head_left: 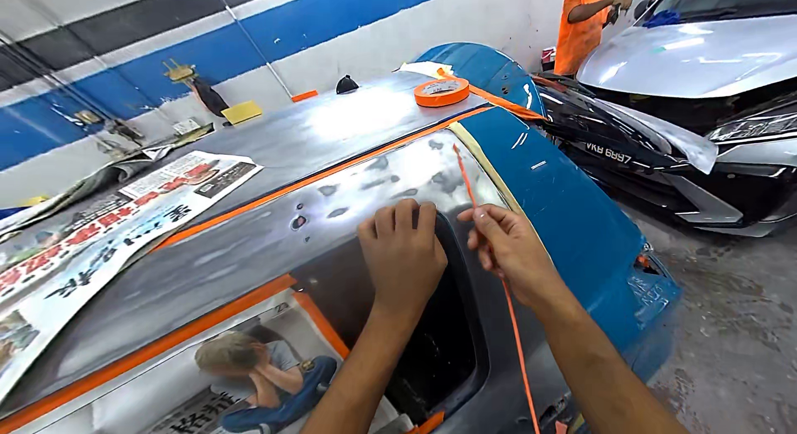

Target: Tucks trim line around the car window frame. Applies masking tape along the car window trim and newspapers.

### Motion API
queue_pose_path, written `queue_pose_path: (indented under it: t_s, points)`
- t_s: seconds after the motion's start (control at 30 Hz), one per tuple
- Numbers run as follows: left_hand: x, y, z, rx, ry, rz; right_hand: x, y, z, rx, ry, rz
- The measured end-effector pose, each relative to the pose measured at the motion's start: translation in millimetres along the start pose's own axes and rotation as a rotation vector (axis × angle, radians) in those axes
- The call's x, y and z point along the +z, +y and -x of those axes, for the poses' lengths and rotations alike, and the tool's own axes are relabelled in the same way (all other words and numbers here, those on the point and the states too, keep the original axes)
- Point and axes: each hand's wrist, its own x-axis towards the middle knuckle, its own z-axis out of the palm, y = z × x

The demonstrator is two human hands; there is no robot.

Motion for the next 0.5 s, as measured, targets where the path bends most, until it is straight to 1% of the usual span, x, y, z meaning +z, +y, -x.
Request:
queue_pose_path:
  t_s: [0.13, 0.23, 0.3, 0.43, 0.5]
  points:
    - [-0.9, -3.2, -13.0, 0.030, -0.021, -0.002, 7.8, 13.7, -2.6, -0.058, 0.029, 0.091]
    - [6.5, -4.7, -10.4, 0.052, 0.006, 0.025, 12.8, 21.5, -3.5, -0.106, 0.042, 0.109]
    - [8.2, -6.3, -0.5, 0.069, 0.027, 0.075, 15.9, 24.3, -2.4, -0.139, 0.060, 0.123]
    - [-4.4, -23.3, 4.1, 0.027, 0.042, 0.262, 17.8, 28.5, -2.6, -0.167, 0.073, 0.106]
    - [-6.1, -30.5, 2.6, 0.031, 0.082, 0.248, 18.5, 29.3, -5.9, -0.167, 0.077, 0.076]
